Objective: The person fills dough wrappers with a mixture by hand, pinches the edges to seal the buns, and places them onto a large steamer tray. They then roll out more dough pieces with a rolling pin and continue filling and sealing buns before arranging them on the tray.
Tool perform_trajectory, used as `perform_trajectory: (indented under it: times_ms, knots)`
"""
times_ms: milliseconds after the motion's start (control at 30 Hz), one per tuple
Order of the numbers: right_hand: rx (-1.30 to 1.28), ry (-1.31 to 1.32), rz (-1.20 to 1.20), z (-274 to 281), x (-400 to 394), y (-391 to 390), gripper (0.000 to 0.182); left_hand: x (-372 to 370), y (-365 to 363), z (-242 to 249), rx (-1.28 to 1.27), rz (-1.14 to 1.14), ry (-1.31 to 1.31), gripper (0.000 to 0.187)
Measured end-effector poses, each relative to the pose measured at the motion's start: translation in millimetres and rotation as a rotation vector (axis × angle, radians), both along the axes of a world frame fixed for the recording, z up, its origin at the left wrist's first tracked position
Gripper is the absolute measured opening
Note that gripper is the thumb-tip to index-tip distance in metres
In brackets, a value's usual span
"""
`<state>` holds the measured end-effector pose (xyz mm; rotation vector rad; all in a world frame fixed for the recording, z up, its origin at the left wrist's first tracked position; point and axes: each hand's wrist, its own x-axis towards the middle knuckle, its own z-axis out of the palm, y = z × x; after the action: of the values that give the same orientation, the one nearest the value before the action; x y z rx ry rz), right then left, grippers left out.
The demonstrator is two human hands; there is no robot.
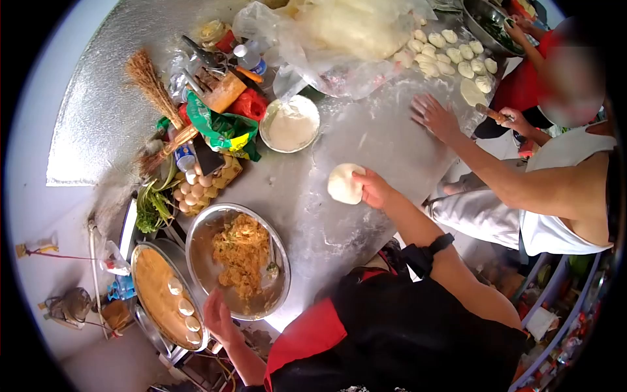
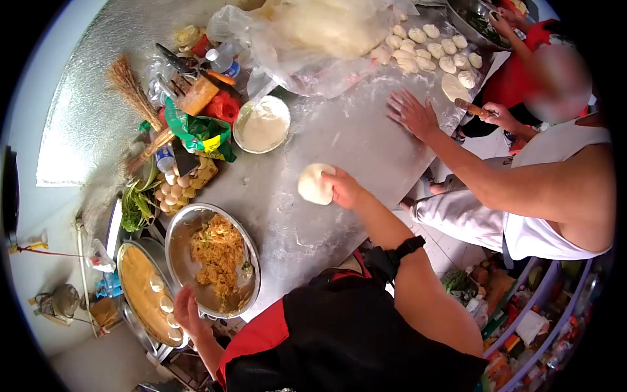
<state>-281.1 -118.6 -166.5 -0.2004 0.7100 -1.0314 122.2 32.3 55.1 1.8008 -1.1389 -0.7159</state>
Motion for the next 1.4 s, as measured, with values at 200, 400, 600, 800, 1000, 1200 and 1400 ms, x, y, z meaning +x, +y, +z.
perform_trajectory:
  times_ms: [200,400,600,800,1000,1200,1400]
  knots:
    - [-0.180,-0.538,0.111,54.5,69.9,24.5,0.053,-44.8,-36.4,-23.4,0.113,-0.182,0.339,0.043]
    - [-0.092,-0.540,0.314,99.9,110.9,66.7,0.048,-98.2,-43.2,-85.0,0.328,-0.434,0.413,0.041]
    - [-0.064,-0.486,0.269,104.7,92.9,94.4,0.048,-132.1,-35.8,-67.1,0.231,-0.476,0.149,0.038]
    - [-0.092,-0.248,0.367,105.8,73.0,91.9,0.036,-129.0,-31.2,-65.8,0.205,-0.508,0.048,0.041]
    - [-0.254,0.180,0.422,120.1,72.1,91.9,0.034,-149.7,-31.4,-44.4,0.173,-0.597,-0.051,0.042]
    - [0.047,-0.074,0.321,117.7,69.5,96.1,0.034,-146.1,-31.4,-48.7,0.136,-0.705,-0.012,0.033]
    - [-0.078,0.022,0.387,118.6,74.3,113.5,0.036,-140.0,-26.7,-54.0,0.314,-0.511,0.111,0.023]
